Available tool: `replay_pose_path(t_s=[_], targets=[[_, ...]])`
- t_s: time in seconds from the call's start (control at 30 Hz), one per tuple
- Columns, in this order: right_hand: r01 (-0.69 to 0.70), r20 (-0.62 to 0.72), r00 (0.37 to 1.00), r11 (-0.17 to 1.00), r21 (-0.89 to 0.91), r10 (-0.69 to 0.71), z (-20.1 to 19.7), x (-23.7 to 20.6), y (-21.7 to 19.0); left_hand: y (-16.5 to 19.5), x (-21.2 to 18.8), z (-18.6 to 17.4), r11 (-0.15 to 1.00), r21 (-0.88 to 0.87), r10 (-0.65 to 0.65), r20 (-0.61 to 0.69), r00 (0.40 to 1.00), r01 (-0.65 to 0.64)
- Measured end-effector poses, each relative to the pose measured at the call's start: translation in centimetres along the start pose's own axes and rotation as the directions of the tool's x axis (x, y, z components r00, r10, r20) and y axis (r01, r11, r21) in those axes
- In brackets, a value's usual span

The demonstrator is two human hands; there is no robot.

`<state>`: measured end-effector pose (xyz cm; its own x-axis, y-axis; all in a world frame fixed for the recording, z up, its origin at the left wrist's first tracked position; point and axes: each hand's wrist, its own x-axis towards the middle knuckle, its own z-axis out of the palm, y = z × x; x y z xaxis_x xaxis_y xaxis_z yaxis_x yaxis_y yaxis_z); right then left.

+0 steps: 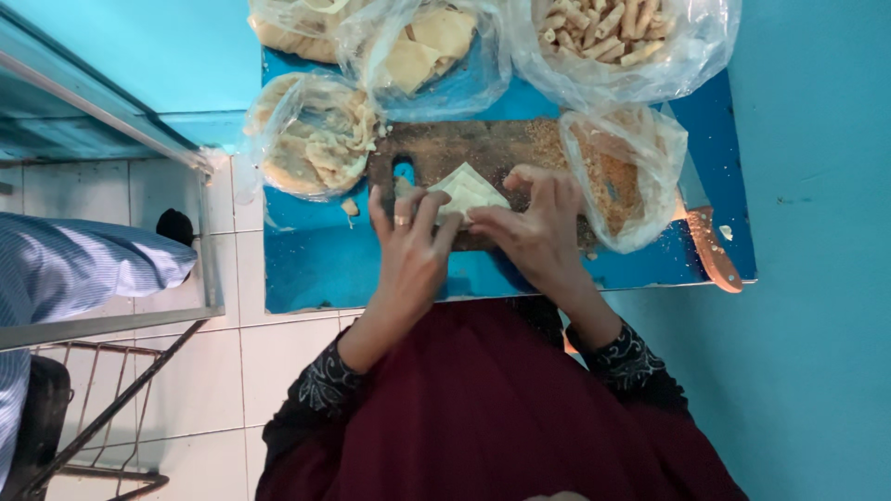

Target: The person sits at a low blue table and pinches off pieces of soft dough, tears and shapes them by hand on a small wooden board, and places the formed pieces aside. Bags of dough and already formed dough pieces surround the board, and the person occasionally dips pieces into a bag of powder.

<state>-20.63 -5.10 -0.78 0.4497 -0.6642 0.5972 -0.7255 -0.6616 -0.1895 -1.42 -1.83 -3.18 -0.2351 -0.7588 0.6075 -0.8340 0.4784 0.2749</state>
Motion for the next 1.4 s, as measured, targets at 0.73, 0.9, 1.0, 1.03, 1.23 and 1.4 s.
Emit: replay_pose_path(t_s=[0.73,0.9,1.0,1.03,1.23,1.4], targets=[[-0.263,0.118,0.962,0.95,0.167,0.245,0.7,-0.5,0.1,0.0,0.3,0.5,0.95,-0.274,-0.168,-0.033,0.985,0.152],[-0.231,0.176,0.965,0.949,0.215,0.195,0.2,-0.8,0.6,-0.1,0.2,0.1,0.965,-0.239,-0.119,-0.022,0.993,0.11],[-0.256,0.16,0.961,0.947,0.196,0.226,0.6,-0.6,0.6,-0.1,0.3,0.3,0.957,-0.261,-0.132,-0.013,0.991,0.124],[-0.264,0.145,0.96,0.947,0.18,0.24,0.8,-0.6,0.6,-0.1,0.4,0.5,0.954,-0.268,-0.14,-0.012,0.99,0.132],[-0.267,0.079,0.963,0.944,0.194,0.257,1.0,-0.2,0.1,0.0,0.9,1.1,0.97,-0.199,-0.138,0.004,0.99,0.136],[-0.273,0.042,0.962,0.952,0.138,0.269,1.1,-0.6,-0.8,-0.1,1.1,1.3,0.948,-0.246,-0.203,0.026,0.979,0.203]])
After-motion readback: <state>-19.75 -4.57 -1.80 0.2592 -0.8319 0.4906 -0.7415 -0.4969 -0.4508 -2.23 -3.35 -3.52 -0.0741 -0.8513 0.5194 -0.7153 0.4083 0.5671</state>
